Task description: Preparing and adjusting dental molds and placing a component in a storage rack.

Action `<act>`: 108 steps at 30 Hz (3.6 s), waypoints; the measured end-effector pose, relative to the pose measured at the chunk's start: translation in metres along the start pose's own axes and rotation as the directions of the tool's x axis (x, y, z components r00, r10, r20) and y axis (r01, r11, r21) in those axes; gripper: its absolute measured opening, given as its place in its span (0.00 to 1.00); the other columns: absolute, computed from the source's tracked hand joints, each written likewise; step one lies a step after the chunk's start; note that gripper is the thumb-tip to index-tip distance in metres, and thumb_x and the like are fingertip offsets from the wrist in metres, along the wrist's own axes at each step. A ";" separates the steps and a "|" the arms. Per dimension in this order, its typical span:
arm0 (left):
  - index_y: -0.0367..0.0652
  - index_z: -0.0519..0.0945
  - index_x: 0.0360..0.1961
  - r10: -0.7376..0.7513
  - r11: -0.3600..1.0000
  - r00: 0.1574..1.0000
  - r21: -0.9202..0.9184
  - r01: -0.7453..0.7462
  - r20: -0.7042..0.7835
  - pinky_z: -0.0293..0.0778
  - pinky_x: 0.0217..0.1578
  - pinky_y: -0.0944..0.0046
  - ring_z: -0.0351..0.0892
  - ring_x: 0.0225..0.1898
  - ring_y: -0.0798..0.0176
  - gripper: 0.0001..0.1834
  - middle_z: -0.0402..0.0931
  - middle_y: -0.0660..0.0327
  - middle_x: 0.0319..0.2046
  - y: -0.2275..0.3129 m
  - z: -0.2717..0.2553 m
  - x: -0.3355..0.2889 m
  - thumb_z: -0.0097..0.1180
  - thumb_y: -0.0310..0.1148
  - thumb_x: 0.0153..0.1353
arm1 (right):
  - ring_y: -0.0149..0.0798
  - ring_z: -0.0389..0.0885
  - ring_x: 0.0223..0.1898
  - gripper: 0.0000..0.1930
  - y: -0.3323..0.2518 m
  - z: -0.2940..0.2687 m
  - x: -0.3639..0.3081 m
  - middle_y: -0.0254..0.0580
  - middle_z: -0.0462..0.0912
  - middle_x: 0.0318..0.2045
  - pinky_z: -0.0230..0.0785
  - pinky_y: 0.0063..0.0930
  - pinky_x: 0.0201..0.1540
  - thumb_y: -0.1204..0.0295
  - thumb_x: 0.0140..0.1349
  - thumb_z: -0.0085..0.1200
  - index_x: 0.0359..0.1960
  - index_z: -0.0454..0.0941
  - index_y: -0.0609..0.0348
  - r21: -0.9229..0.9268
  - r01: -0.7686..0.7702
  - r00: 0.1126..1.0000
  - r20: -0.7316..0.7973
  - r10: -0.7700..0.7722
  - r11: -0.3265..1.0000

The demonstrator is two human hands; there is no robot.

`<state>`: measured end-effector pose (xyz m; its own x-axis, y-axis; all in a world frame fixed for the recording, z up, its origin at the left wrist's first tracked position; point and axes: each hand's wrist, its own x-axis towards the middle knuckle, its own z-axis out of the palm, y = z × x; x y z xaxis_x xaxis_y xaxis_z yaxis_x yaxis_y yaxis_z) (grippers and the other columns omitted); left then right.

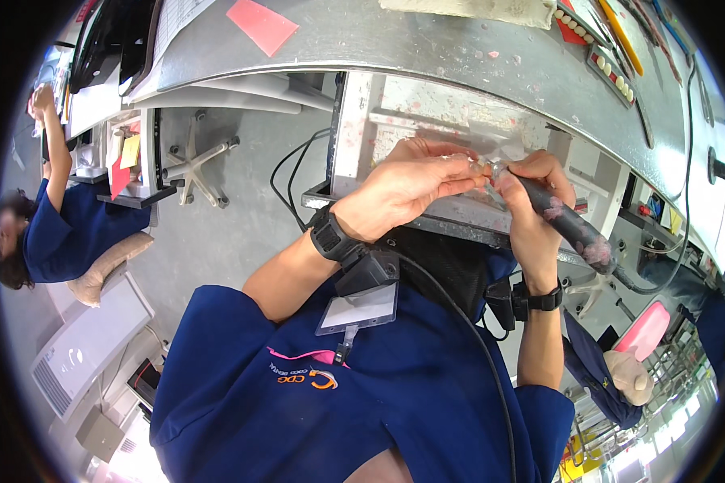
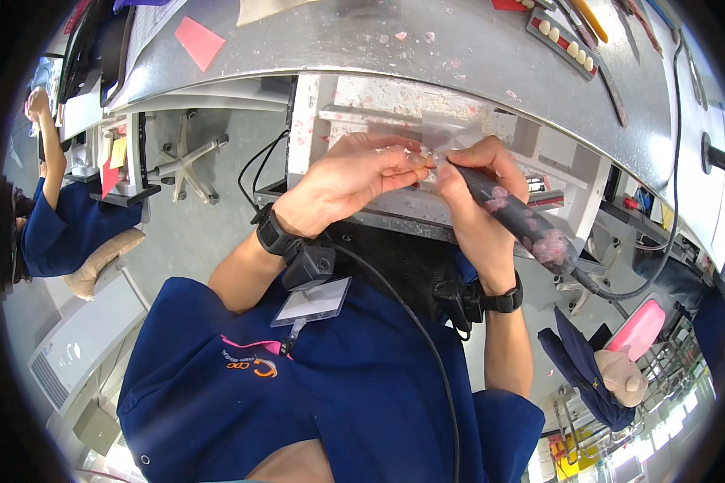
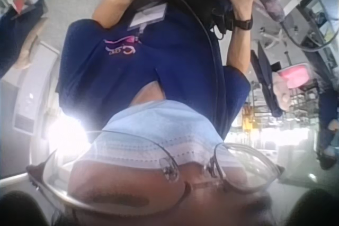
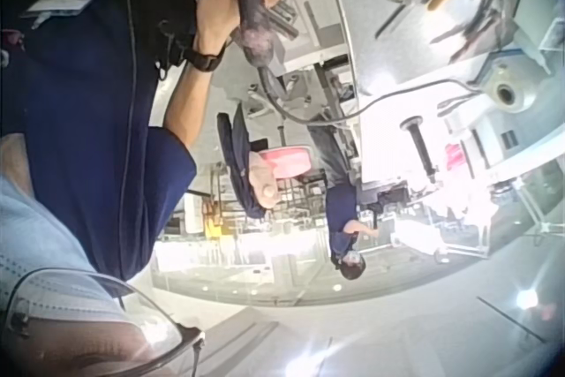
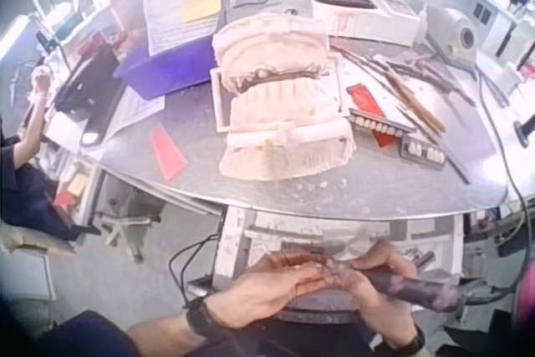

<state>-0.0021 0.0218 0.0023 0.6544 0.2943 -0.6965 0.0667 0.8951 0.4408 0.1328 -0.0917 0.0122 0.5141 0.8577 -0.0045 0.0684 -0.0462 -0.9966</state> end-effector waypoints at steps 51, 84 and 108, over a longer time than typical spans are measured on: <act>0.23 0.71 0.47 0.006 1.000 1.000 0.026 -0.005 -0.020 0.79 0.47 0.65 0.81 0.41 0.56 0.13 0.77 0.44 0.40 0.003 0.002 -0.003 0.49 0.19 0.62 | 0.23 0.69 0.28 0.06 -0.003 -0.002 0.003 0.32 0.72 0.26 0.63 0.18 0.34 0.78 0.55 0.58 0.28 0.71 0.63 -0.057 0.001 0.999 0.039 0.001 0.998; 0.23 0.70 0.47 0.021 0.999 1.000 0.039 -0.021 -0.013 0.79 0.46 0.65 0.81 0.41 0.55 0.13 0.78 0.44 0.41 0.002 0.002 -0.002 0.50 0.19 0.61 | 0.24 0.72 0.30 0.06 -0.002 -0.002 0.003 0.33 0.73 0.28 0.66 0.19 0.36 0.79 0.55 0.58 0.29 0.72 0.64 -0.035 -0.012 1.000 0.028 0.013 0.999; 0.25 0.71 0.45 0.047 0.999 0.998 0.016 -0.048 0.041 0.79 0.46 0.65 0.81 0.41 0.56 0.11 0.79 0.44 0.40 0.002 0.001 -0.004 0.50 0.19 0.62 | 0.25 0.73 0.30 0.05 -0.005 0.000 0.002 0.35 0.73 0.28 0.67 0.20 0.35 0.80 0.55 0.57 0.30 0.72 0.65 -0.056 -0.025 1.000 -0.004 0.025 0.998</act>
<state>-0.0037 0.0222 0.0069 0.6868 0.3225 -0.6513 0.0474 0.8744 0.4829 0.1336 -0.0897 0.0168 0.5193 0.8541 -0.0289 0.1033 -0.0964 -0.9900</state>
